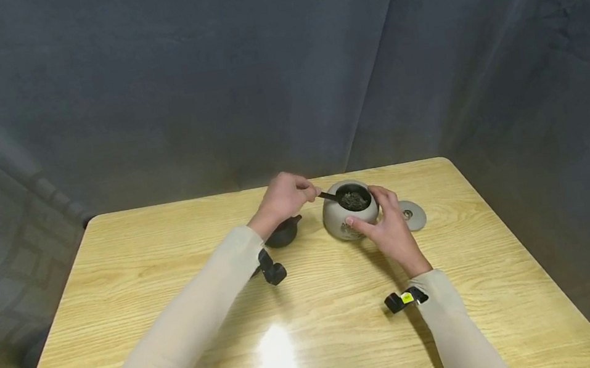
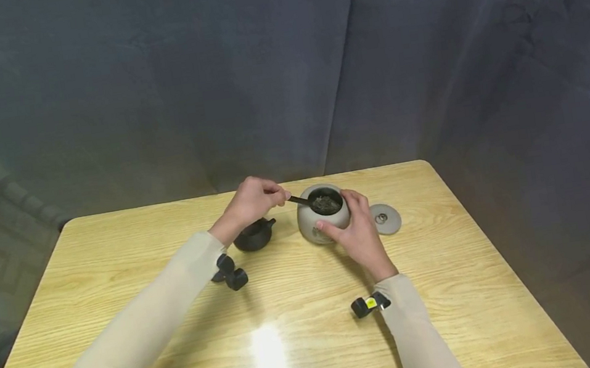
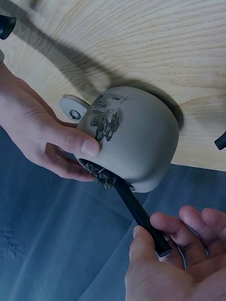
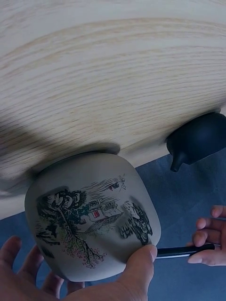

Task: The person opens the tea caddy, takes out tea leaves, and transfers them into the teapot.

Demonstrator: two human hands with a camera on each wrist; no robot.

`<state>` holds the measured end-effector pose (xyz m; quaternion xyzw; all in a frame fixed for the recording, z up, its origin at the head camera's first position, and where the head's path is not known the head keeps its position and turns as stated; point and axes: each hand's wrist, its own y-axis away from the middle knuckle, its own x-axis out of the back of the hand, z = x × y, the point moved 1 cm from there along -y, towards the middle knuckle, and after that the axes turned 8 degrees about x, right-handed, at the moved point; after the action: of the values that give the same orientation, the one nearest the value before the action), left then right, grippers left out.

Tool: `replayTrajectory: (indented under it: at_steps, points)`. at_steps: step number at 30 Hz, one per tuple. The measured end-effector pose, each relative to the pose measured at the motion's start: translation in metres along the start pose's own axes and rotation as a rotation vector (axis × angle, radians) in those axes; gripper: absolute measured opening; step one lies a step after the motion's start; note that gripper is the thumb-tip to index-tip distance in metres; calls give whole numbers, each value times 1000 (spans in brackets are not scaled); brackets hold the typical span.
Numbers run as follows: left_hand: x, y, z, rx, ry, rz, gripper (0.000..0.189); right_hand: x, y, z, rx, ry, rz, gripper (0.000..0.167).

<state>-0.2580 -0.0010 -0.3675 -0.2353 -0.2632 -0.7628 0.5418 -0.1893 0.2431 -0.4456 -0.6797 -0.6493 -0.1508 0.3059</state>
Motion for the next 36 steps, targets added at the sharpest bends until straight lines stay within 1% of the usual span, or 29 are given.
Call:
replayTrajectory:
  at_steps: [6,19,22,27,32,36]
  points:
    - [6,4,-2,0,22,15,18,-1,0,-1,6,5,3,96]
    - [24,9,-8,37,133,12,19,-4,-4,-1,18,16,-2,96]
    - [29,11,-9,46,148,12,20,-4,-4,0,17,16,-4,96]
    - [37,14,-11,53,148,26,21,-4,-5,1,17,11,-2,96]
    - [46,19,-17,61,157,37,21,-4,-5,1,20,9,2,96]
    - [54,25,-26,74,167,41,24,-5,-6,1,20,15,3,96]
